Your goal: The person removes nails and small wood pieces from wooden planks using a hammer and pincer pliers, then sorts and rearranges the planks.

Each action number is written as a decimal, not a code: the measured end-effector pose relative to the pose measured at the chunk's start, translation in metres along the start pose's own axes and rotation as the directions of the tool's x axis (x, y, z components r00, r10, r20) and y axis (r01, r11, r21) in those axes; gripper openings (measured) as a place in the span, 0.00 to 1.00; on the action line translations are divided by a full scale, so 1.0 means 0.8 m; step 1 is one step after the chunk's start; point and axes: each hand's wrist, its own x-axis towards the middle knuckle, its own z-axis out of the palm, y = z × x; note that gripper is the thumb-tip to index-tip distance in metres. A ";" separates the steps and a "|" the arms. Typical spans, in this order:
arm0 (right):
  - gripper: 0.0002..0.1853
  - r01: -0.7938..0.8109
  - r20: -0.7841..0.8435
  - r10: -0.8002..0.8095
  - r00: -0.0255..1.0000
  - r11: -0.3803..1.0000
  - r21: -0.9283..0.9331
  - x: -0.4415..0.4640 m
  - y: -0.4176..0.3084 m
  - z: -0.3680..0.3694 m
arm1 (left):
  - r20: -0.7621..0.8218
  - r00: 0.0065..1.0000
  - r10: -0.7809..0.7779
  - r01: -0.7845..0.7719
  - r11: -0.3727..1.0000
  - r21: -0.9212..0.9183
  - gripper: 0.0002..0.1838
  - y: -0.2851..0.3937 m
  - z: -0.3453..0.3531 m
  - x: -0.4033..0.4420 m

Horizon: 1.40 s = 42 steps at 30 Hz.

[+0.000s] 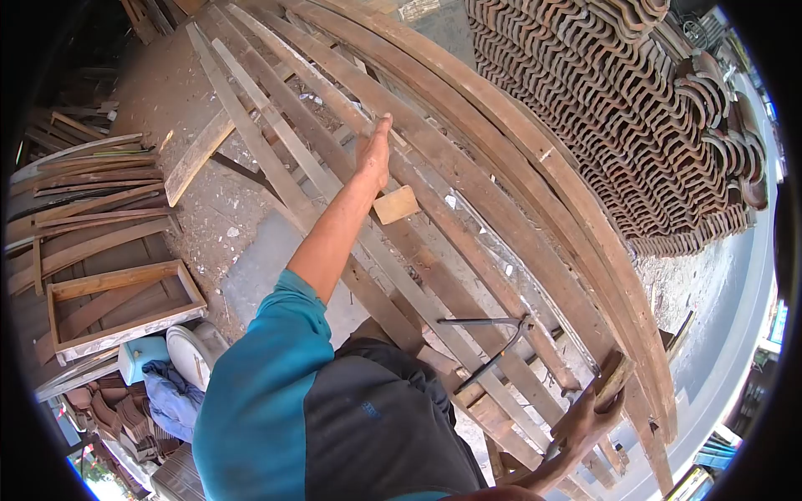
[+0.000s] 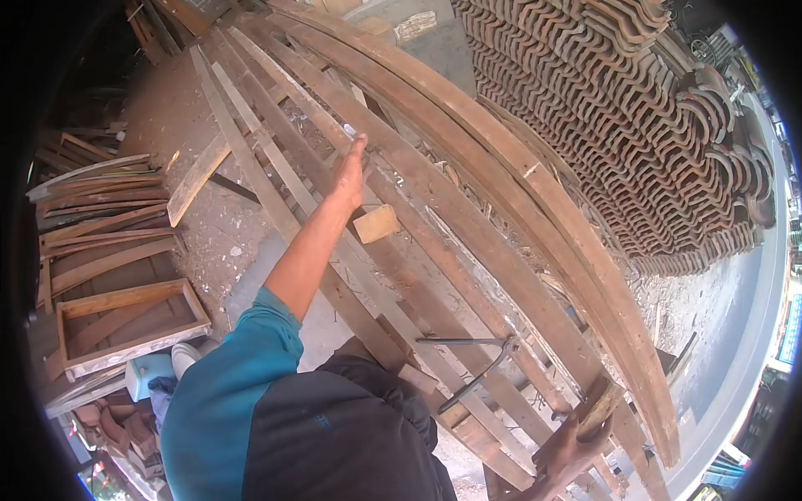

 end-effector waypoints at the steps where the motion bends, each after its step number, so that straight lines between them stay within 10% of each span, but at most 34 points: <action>1: 0.40 0.009 -0.006 -0.009 1.000 1.000 -0.008 0.006 -0.003 -0.004 | 0.001 1.000 -0.005 0.005 1.000 -0.012 0.52 0.004 0.003 0.013; 7: 0.45 -0.079 -0.016 0.079 0.997 0.997 -0.002 0.019 -0.087 -0.016 | 0.231 0.967 -0.106 0.208 0.852 -0.480 0.38 -0.010 0.016 0.092; 10: 0.49 0.150 0.005 -0.154 0.988 0.967 0.207 0.038 -0.078 -0.009 | 0.276 0.961 -0.008 0.167 0.813 -0.558 0.36 0.006 0.029 0.097; 11: 0.49 0.077 -0.052 -0.083 0.995 0.991 -0.111 0.049 -0.024 -0.035 | 0.348 0.937 0.000 0.220 0.775 -0.592 0.35 0.010 0.033 0.098; 16: 0.48 0.315 -0.066 -0.308 0.949 0.939 0.139 0.042 -0.089 0.007 | 0.240 0.964 -0.117 0.238 0.785 -0.572 0.23 0.001 0.049 0.114; 22: 0.48 0.000 0.010 -0.001 1.000 0.995 0.100 0.012 -0.045 0.013 | 0.198 0.955 -0.220 0.292 0.806 -0.514 0.23 -0.005 0.043 0.092; 42: 0.35 -0.275 -0.098 0.280 0.955 0.959 0.060 -0.090 0.034 -0.089 | 0.269 0.945 -0.187 0.285 0.875 -0.392 0.24 0.044 -0.009 -0.094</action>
